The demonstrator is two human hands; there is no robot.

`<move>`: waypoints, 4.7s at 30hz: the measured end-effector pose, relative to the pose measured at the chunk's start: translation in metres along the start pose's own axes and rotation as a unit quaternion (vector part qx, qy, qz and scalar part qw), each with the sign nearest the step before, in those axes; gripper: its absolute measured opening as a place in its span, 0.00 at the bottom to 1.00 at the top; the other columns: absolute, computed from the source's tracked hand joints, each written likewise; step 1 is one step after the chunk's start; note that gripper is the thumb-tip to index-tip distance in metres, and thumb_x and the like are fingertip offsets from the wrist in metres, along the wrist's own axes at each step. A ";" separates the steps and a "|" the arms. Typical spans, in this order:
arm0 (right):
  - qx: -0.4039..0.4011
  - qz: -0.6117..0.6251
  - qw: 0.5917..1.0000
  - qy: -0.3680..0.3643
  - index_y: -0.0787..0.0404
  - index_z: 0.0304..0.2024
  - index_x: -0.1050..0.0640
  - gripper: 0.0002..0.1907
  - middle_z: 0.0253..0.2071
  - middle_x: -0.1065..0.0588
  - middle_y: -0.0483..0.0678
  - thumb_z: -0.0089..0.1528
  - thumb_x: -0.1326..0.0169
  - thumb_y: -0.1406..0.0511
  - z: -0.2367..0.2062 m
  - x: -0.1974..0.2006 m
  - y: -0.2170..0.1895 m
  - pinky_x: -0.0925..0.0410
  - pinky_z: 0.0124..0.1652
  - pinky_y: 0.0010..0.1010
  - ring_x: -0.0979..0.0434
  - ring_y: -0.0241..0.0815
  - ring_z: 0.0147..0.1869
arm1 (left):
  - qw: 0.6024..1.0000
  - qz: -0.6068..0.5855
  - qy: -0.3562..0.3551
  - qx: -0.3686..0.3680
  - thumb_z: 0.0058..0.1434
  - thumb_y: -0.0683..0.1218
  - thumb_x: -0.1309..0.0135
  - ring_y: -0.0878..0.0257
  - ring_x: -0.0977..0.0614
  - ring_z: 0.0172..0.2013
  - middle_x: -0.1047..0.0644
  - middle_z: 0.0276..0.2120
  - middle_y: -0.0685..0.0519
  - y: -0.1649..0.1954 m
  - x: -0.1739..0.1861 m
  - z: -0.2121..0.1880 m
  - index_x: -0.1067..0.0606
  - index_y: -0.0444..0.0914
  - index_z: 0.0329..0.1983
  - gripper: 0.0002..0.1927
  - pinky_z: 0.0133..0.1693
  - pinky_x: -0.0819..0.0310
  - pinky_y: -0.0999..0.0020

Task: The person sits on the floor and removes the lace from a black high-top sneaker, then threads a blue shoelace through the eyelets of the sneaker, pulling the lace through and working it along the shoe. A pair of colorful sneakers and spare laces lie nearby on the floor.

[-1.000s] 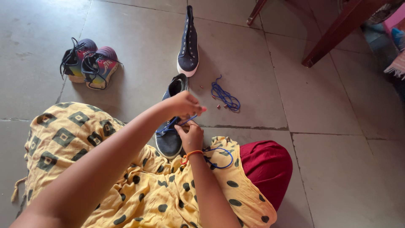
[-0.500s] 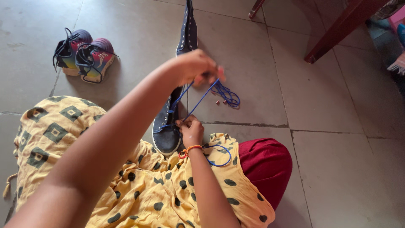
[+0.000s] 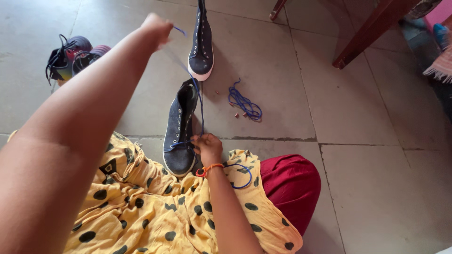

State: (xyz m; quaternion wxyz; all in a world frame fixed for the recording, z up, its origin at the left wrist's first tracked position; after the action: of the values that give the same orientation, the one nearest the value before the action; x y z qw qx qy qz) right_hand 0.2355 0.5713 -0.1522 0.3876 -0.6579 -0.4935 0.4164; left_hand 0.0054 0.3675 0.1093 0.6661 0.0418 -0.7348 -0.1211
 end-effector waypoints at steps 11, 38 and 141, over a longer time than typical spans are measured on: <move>0.076 -0.291 0.949 0.093 0.59 0.46 0.23 0.17 0.39 0.16 0.53 0.57 0.37 0.61 -0.048 0.026 -0.084 0.27 0.40 0.32 0.15 0.43 0.43 | 0.940 -0.195 0.244 -0.133 0.63 0.42 0.42 0.47 0.25 0.49 0.25 0.41 0.45 0.004 -0.068 -0.179 0.23 0.36 0.38 0.04 0.50 0.30 0.53; -0.039 -0.080 0.988 -0.129 0.63 0.41 0.23 0.10 0.33 0.20 0.49 0.59 0.41 0.66 -0.050 -0.005 -0.057 0.23 0.42 0.34 0.17 0.41 0.37 | 0.940 -0.063 0.169 -0.288 0.55 0.34 0.46 0.50 0.27 0.55 0.26 0.50 0.50 0.044 -0.065 -0.124 0.23 0.42 0.52 0.20 0.55 0.31 0.55; 0.065 -0.300 0.952 -0.020 0.63 0.37 0.13 0.10 0.28 0.17 0.47 0.57 0.35 0.63 -0.075 -0.006 -0.090 0.28 0.35 0.24 0.20 0.32 0.31 | 0.380 -0.915 0.100 0.089 0.73 0.43 0.48 0.70 0.21 0.37 0.18 0.45 0.52 -0.155 -0.035 -0.219 0.27 0.35 0.61 0.16 0.45 0.25 0.72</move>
State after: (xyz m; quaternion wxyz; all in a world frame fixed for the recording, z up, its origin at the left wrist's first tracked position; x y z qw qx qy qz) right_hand 0.2750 0.5773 -0.0416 0.5269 -0.4445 -0.6473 0.3252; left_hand 0.2101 0.1981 0.0574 0.2119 0.7596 -0.1847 -0.5866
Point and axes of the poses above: each hand's wrist, its own z-axis towards the middle knuckle, its own x-axis out of the back of the hand, y = z × x, the point moved 3 cm from there along z, towards the middle knuckle
